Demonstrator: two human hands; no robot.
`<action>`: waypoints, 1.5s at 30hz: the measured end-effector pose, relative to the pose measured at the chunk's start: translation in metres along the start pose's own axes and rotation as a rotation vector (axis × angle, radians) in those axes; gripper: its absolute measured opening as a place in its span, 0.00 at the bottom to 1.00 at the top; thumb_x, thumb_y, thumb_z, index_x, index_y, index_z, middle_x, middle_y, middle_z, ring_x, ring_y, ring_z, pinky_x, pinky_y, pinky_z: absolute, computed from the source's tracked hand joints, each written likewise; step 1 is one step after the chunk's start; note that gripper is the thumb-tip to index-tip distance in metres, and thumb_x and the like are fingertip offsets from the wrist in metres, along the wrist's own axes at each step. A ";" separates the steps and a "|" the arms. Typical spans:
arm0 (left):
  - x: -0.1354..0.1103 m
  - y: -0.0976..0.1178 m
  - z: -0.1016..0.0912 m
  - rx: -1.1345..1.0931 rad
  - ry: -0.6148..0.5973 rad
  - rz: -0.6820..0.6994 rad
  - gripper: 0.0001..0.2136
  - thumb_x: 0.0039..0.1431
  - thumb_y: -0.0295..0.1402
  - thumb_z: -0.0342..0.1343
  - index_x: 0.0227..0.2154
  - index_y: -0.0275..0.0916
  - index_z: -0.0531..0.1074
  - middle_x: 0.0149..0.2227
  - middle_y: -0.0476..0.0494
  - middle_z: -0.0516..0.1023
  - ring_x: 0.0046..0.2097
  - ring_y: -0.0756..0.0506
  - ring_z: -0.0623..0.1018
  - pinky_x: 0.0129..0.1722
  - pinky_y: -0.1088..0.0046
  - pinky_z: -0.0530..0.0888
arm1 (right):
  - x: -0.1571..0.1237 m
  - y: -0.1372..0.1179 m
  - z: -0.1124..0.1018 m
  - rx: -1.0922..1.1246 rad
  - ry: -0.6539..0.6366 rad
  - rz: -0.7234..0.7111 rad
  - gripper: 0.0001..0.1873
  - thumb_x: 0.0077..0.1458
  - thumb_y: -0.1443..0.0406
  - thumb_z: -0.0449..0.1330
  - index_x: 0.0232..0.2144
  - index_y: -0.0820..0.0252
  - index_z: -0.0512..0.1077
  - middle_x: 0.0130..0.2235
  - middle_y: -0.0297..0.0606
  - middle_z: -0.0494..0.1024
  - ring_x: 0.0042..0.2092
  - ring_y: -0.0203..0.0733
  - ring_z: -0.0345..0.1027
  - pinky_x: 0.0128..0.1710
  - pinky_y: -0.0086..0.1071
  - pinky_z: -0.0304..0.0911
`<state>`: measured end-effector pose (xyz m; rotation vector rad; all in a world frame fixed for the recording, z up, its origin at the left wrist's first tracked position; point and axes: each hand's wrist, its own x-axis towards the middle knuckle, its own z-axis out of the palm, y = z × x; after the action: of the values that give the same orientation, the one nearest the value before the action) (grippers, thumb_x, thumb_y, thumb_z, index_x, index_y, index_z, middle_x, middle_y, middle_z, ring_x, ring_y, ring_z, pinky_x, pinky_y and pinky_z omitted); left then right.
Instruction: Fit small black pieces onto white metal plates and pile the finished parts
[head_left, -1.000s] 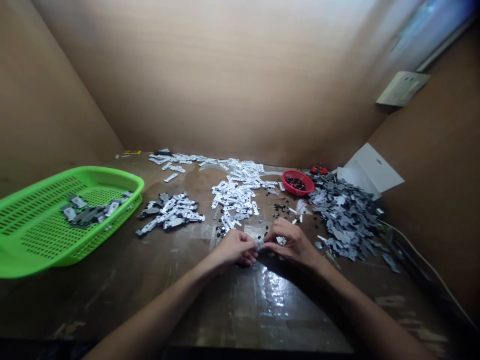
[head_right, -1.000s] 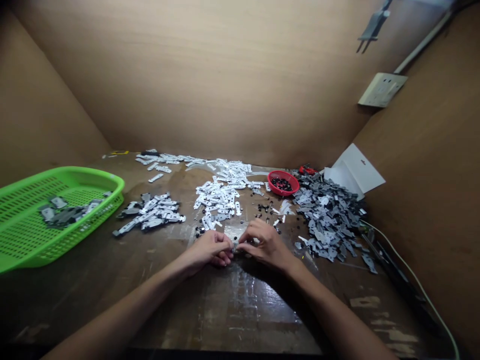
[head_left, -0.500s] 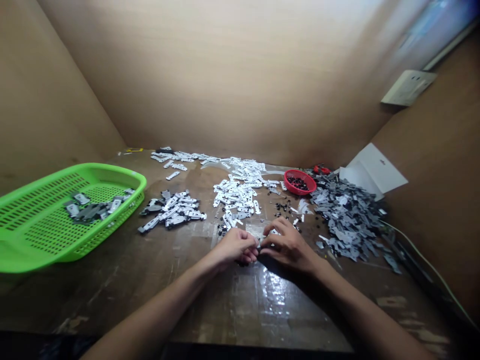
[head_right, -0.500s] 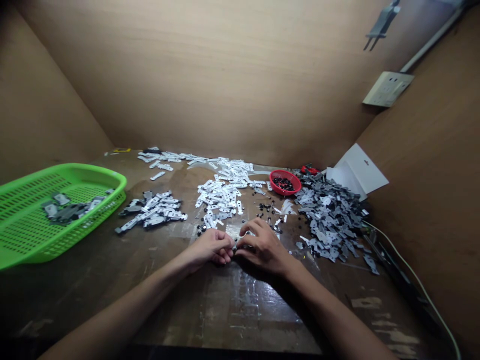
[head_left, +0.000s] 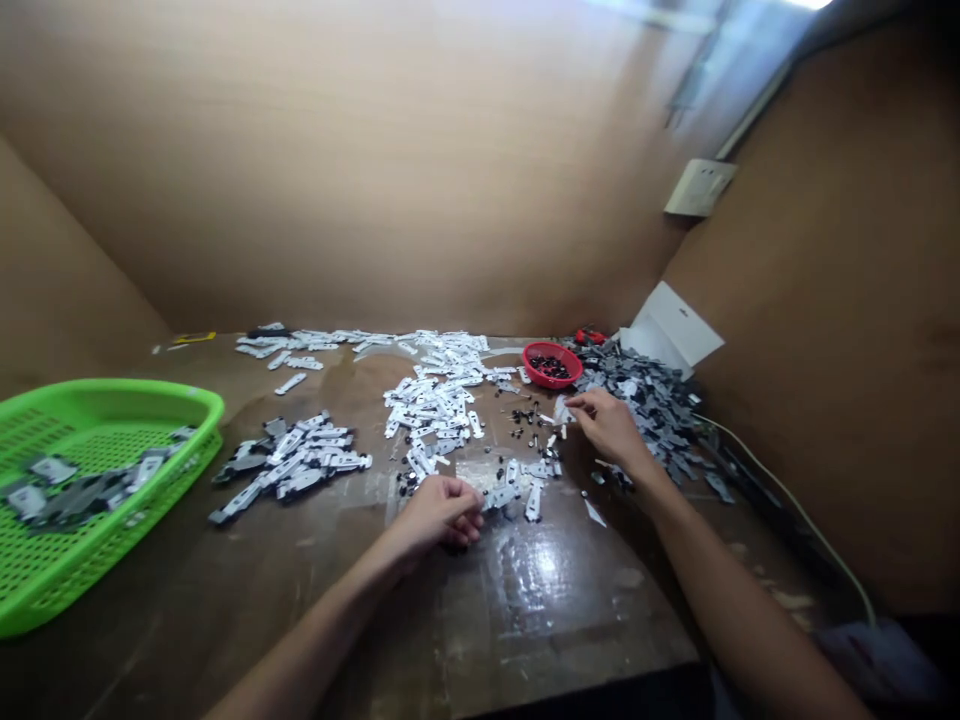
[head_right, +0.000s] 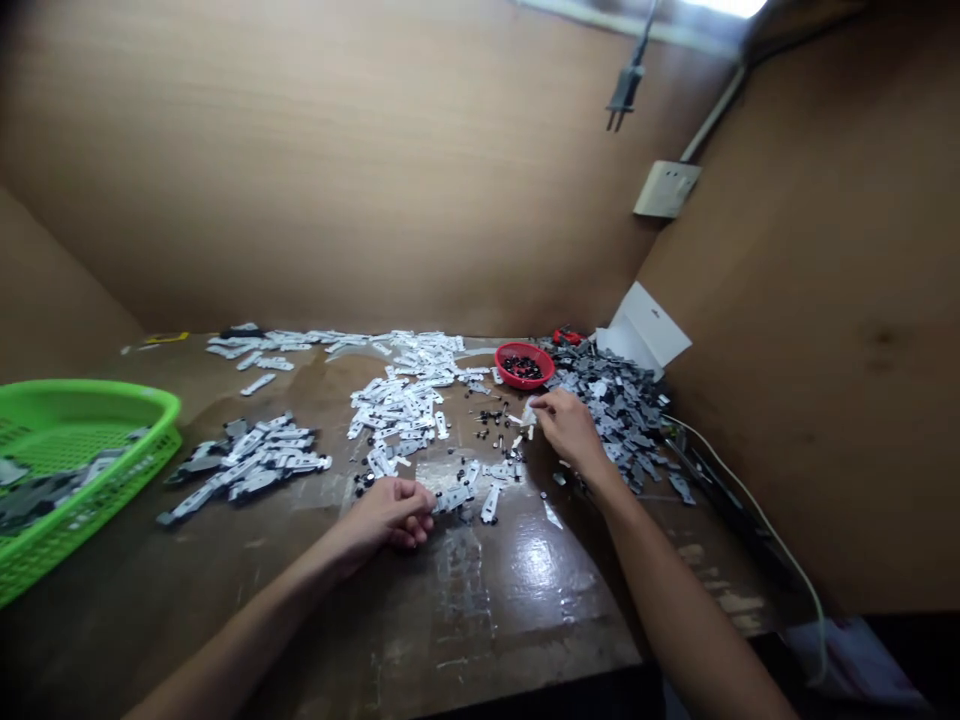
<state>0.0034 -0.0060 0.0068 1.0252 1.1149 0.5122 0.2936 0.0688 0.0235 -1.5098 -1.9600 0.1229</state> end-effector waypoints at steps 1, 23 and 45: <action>0.000 0.000 0.000 0.008 -0.004 -0.004 0.12 0.43 0.39 0.57 0.25 0.33 0.69 0.24 0.44 0.75 0.22 0.52 0.73 0.20 0.80 0.67 | 0.000 0.002 -0.003 0.006 -0.008 -0.002 0.10 0.52 0.66 0.53 0.33 0.58 0.74 0.34 0.39 0.73 0.35 0.40 0.66 0.38 0.34 0.60; 0.000 0.006 -0.012 -0.047 0.028 0.026 0.12 0.45 0.38 0.58 0.25 0.33 0.68 0.23 0.45 0.74 0.22 0.54 0.73 0.20 0.82 0.66 | -0.018 -0.049 0.014 0.183 -0.156 -0.318 0.15 0.56 0.67 0.50 0.46 0.57 0.67 0.40 0.41 0.73 0.41 0.42 0.64 0.41 0.36 0.60; 0.004 -0.001 -0.006 0.021 0.055 0.030 0.14 0.47 0.41 0.57 0.26 0.33 0.67 0.23 0.46 0.74 0.22 0.52 0.74 0.21 0.80 0.68 | -0.040 -0.100 0.018 0.632 -0.317 0.201 0.10 0.48 0.60 0.59 0.31 0.60 0.75 0.31 0.36 0.77 0.34 0.39 0.70 0.35 0.30 0.63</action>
<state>0.0000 -0.0008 0.0034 1.0531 1.1568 0.5567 0.2056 0.0060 0.0364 -1.2956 -1.7443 1.0204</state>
